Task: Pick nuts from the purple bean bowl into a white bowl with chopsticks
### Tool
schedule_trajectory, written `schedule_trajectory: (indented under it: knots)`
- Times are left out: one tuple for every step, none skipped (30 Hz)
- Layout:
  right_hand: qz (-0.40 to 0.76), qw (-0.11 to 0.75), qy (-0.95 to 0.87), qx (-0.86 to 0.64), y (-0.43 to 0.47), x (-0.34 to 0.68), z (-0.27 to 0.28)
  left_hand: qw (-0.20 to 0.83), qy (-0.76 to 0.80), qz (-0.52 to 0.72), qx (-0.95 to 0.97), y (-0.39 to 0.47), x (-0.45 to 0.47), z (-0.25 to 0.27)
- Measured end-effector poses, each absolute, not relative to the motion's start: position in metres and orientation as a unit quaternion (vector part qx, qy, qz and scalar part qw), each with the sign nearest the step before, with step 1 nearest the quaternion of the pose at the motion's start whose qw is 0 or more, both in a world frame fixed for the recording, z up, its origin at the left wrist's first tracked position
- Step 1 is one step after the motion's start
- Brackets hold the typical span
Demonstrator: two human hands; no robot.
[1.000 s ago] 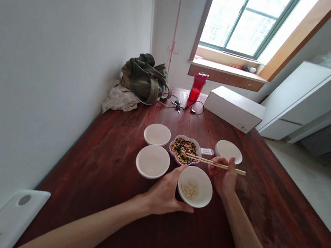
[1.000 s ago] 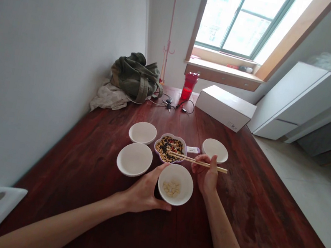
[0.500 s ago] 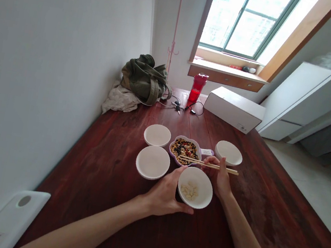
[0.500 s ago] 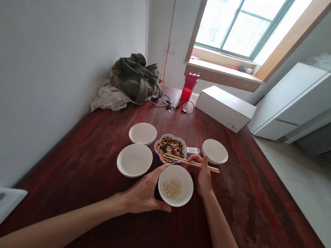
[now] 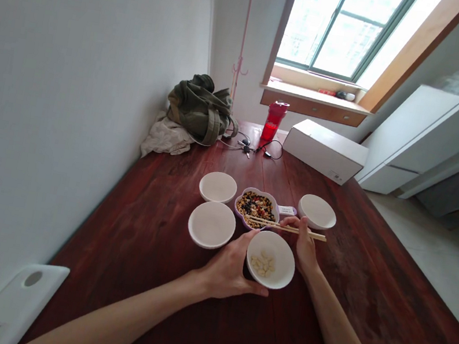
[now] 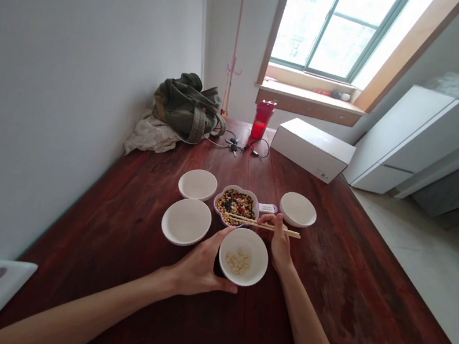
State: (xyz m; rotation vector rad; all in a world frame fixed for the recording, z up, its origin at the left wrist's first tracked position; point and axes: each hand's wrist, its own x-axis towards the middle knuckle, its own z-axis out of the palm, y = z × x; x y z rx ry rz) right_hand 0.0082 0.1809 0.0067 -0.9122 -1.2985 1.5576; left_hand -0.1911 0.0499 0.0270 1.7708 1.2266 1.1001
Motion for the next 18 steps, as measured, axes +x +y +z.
schedule_trajectory:
  knots:
    - [0.622, 0.448, -0.525, -0.370, 0.1814, 0.0086, 0.0060, 0.353, 0.474, 0.425, 0.685, 0.0500, -0.1912, 0.0269]
    - [0.616, 0.453, -0.525, -0.373, 0.1817, 0.0088, 0.0054, 0.354, 0.474, 0.426, 0.685, 0.0500, -0.1912, 0.0268]
    - [0.610, 0.458, -0.527, -0.374, 0.1820, 0.0090, 0.0050, 0.354, 0.473, 0.426, 0.685, 0.0500, -0.1913, 0.0266]
    - [0.604, 0.463, -0.529, -0.375, 0.1821, 0.0090, 0.0047, 0.354, 0.473, 0.426, 0.685, 0.0500, -0.1913, 0.0263]
    - [0.601, 0.465, -0.531, -0.376, 0.1822, 0.0090, 0.0044, 0.353, 0.473, 0.427, 0.685, 0.0500, -0.1913, 0.0260]
    - [0.598, 0.468, -0.531, -0.376, 0.1823, 0.0091, 0.0040, 0.353, 0.473, 0.428, 0.685, 0.0500, -0.1913, 0.0257]
    - [0.596, 0.471, -0.530, -0.376, 0.1824, 0.0091, 0.0037, 0.352, 0.473, 0.427, 0.685, 0.0499, -0.1913, 0.0254]
    - [0.596, 0.474, -0.527, -0.377, 0.1826, 0.0092, 0.0034, 0.352, 0.473, 0.427, 0.686, 0.0500, -0.1913, 0.0251]
    - [0.598, 0.478, -0.522, -0.377, 0.1827, 0.0093, 0.0031, 0.351, 0.473, 0.428, 0.686, 0.0500, -0.1912, 0.0248]
    - [0.600, 0.483, -0.515, -0.376, 0.1828, 0.0095, 0.0029, 0.351, 0.472, 0.428, 0.686, 0.0500, -0.1912, 0.0245]
    - [0.603, 0.489, -0.507, -0.375, 0.1829, 0.0096, 0.0030, 0.350, 0.471, 0.429, 0.687, 0.0500, -0.1911, 0.0243]
    - [0.607, 0.494, -0.498, -0.374, 0.1830, 0.0098, 0.0034, 0.350, 0.471, 0.429, 0.687, 0.0501, -0.1910, 0.0241]
    - [0.612, 0.500, -0.489, -0.370, 0.1830, 0.0099, 0.0042, 0.350, 0.471, 0.430, 0.686, 0.0501, -0.1909, 0.0239]
    - [0.617, 0.505, -0.479, -0.366, 0.1830, 0.0101, 0.0053, 0.350, 0.471, 0.431, 0.685, 0.0501, -0.1907, 0.0238]
    - [0.624, 0.510, -0.469, -0.361, 0.1830, 0.0104, 0.0068, 0.351, 0.472, 0.431, 0.684, 0.0501, -0.1907, 0.0239]
    - [0.632, 0.516, -0.458, -0.355, 0.1831, 0.0109, 0.0087, 0.352, 0.474, 0.431, 0.682, 0.0501, -0.1906, 0.0242]
    - [0.639, 0.522, -0.446, -0.347, 0.1833, 0.0115, 0.0106, 0.352, 0.475, 0.432, 0.680, 0.0501, -0.1905, 0.0246]
    - [0.645, 0.530, -0.434, -0.338, 0.1836, 0.0125, 0.0126, 0.354, 0.474, 0.434, 0.680, 0.0501, -0.1905, 0.0252]
